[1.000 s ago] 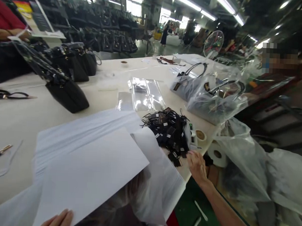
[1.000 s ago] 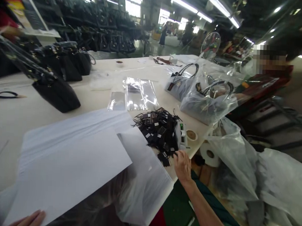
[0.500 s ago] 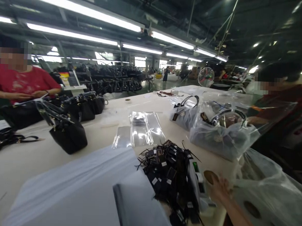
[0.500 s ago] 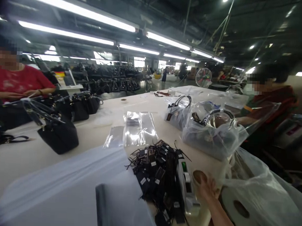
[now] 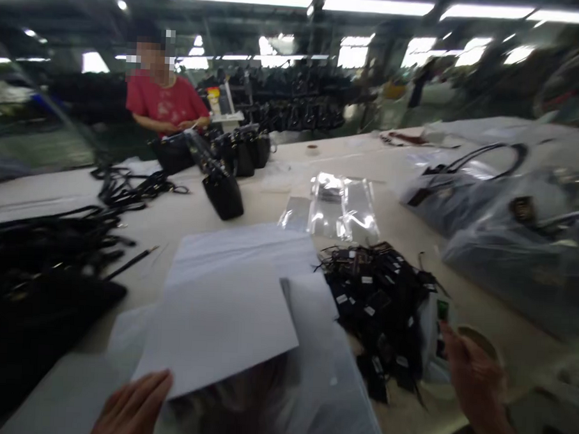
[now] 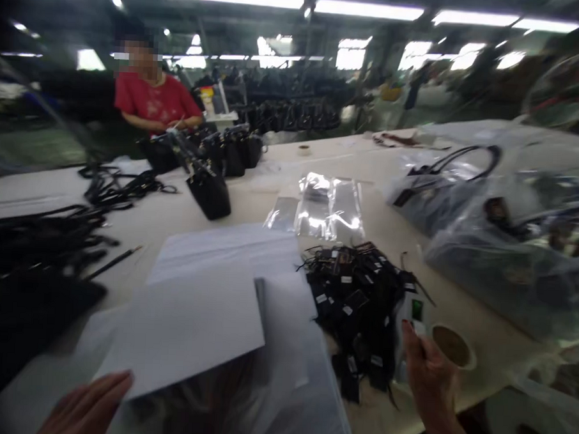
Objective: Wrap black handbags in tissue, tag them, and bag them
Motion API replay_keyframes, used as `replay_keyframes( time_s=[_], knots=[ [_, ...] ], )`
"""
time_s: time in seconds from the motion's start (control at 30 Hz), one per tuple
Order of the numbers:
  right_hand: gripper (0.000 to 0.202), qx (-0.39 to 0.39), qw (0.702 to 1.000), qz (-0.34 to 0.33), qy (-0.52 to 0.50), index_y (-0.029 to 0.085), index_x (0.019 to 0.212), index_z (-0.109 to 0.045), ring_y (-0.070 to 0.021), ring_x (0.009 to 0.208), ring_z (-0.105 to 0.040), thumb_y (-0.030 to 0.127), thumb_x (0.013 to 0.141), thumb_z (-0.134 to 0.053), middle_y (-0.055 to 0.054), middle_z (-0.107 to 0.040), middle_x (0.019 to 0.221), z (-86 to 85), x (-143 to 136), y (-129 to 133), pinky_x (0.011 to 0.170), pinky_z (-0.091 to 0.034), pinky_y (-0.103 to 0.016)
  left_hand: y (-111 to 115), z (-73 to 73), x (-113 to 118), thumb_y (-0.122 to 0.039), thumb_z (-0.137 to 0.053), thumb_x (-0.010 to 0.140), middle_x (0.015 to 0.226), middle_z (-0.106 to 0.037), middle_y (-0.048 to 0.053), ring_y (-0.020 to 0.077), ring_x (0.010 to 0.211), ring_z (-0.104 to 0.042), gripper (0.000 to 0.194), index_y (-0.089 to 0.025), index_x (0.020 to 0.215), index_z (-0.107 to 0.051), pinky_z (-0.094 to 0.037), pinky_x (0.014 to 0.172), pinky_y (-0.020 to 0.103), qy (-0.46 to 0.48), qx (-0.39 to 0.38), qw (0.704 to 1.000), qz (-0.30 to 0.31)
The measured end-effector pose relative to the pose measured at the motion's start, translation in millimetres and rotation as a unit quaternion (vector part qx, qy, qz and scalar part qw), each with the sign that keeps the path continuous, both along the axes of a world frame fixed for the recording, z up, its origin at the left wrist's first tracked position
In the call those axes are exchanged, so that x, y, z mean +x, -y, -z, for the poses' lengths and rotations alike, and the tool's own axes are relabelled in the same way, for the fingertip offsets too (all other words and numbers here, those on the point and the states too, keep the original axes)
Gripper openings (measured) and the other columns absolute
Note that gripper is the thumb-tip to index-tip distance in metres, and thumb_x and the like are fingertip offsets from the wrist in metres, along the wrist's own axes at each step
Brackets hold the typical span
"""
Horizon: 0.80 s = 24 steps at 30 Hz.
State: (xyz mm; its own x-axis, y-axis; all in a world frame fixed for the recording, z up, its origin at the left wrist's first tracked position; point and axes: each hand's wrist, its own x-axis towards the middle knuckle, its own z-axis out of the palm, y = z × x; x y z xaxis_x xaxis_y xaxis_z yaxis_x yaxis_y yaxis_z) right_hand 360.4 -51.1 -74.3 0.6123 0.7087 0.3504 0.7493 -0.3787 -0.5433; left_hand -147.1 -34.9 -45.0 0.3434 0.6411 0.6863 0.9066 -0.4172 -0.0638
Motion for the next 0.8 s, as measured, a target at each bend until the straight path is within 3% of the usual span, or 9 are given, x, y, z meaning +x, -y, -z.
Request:
replay_keyframes(
  time_s=[0.03, 0.07, 0.13, 0.2, 0.3, 0.47, 0.6, 0.7, 0.8],
  knots=[
    [0.040, 0.043, 0.994, -0.103, 0.020, 0.022, 0.056, -0.051, -0.0156, 0.049, -0.049, 0.049, 0.085, -0.044, -0.001, -0.052, 0.052, -8.6, -37.4, 0.4, 0.050, -0.041, -0.029, 2.7, -2.4, -6.0, -0.012, -0.045, 0.079, 0.088, -0.072, 0.002, 0.0175, 0.081, -0.066, 0.036, -0.027, 0.105, -0.064, -0.050, 0.074, 0.031, -0.056, -0.031, 0.996, 0.055],
    [0.033, 0.098, 0.970, -0.218, 0.042, 0.022, 0.063, -0.055, -0.0159, 0.058, -0.054, 0.043, 0.087, -0.046, -0.002, -0.057, 0.060, -17.2, -75.7, 0.4, 0.058, -0.044, -0.029, 5.0, -5.0, -10.5, -0.007, -0.043, 0.080, 0.088, -0.071, 0.004, 0.0174, 0.083, -0.065, 0.033, -0.022, 0.101, -0.064, -0.048, 0.079, 0.031, -0.079, -0.052, 0.994, 0.062],
    [0.017, 0.146, 0.899, -0.402, 0.095, 0.021, 0.093, -0.062, -0.0206, 0.089, -0.059, 0.034, 0.085, -0.055, -0.006, -0.065, 0.088, -32.5, -149.9, -1.6, 0.080, -0.046, -0.034, 7.6, -10.6, -13.7, -0.002, -0.041, 0.082, 0.090, -0.070, 0.006, 0.0168, 0.087, -0.064, 0.031, -0.017, 0.098, -0.061, -0.046, 0.084, 0.031, -0.094, -0.071, 0.991, 0.059],
    [0.030, 0.136, 0.852, -0.485, 0.143, 0.018, 0.117, -0.055, -0.0235, 0.110, -0.052, 0.023, 0.087, -0.051, -0.010, -0.062, 0.110, -41.1, -213.1, -8.2, 0.095, -0.038, -0.041, 8.4, -15.7, -10.8, 0.000, -0.040, 0.083, 0.091, -0.069, 0.007, 0.0165, 0.088, -0.063, 0.028, -0.016, 0.097, -0.060, -0.045, 0.086, 0.031, -0.090, -0.072, 0.992, 0.047],
    [0.032, 0.134, 0.829, -0.508, 0.193, 0.013, 0.116, -0.056, -0.0243, 0.110, -0.049, 0.008, 0.088, -0.042, -0.011, -0.062, 0.111, -37.3, -271.6, -26.1, 0.098, -0.033, -0.044, 9.9, -19.5, -5.2, -0.001, -0.041, 0.085, 0.092, -0.068, 0.006, 0.0162, 0.089, -0.062, 0.026, -0.015, 0.097, -0.059, -0.045, 0.086, 0.031, -0.080, -0.064, 0.994, 0.049],
    [0.028, 0.156, 0.796, -0.542, 0.219, 0.012, 0.083, -0.062, -0.0209, 0.080, -0.051, -0.001, 0.082, -0.038, -0.009, -0.061, 0.078, -21.6, -296.2, -47.1, 0.082, -0.039, -0.036, 8.8, -14.3, -7.3, -0.007, -0.041, 0.088, 0.099, -0.067, 0.009, 0.0183, 0.096, -0.060, 0.026, -0.014, 0.104, -0.060, -0.043, 0.088, 0.034, -0.087, -0.070, 0.994, 0.013],
    [0.026, 0.138, 0.793, -0.554, 0.211, 0.016, 0.065, -0.055, -0.0194, 0.068, -0.046, 0.000, 0.080, -0.041, -0.007, -0.055, 0.068, -18.6, -308.3, -36.5, 0.068, -0.036, -0.032, 2.8, -5.2, -11.0, -0.007, -0.037, 0.089, 0.114, -0.063, 0.011, 0.0230, 0.107, -0.056, 0.035, -0.015, 0.118, -0.056, -0.041, 0.090, 0.036, -0.126, -0.089, 0.988, -0.024],
    [0.024, 0.097, 0.803, -0.543, 0.224, 0.016, 0.067, -0.055, -0.0191, 0.067, -0.046, 0.000, 0.079, -0.041, -0.007, -0.057, 0.072, -10.8, -315.1, -18.1, 0.064, -0.034, -0.031, 9.5, 8.1, -12.5, -0.004, -0.035, 0.087, 0.123, -0.058, 0.010, 0.0225, 0.106, -0.056, 0.044, -0.020, 0.122, -0.054, -0.042, 0.088, 0.034, -0.160, -0.111, 0.981, -0.014],
    [0.026, 0.076, 0.805, -0.539, 0.234, 0.015, 0.086, -0.060, -0.0197, 0.075, -0.050, 0.001, 0.082, -0.038, -0.008, -0.063, 0.091, 1.0, -314.0, -4.2, 0.070, -0.034, -0.032, 28.3, 22.5, -12.7, -0.003, -0.035, 0.083, 0.122, -0.060, 0.006, 0.0205, 0.098, -0.059, 0.047, -0.024, 0.121, -0.055, -0.042, 0.083, 0.033, -0.166, -0.135, 0.977, 0.028]
  ],
)
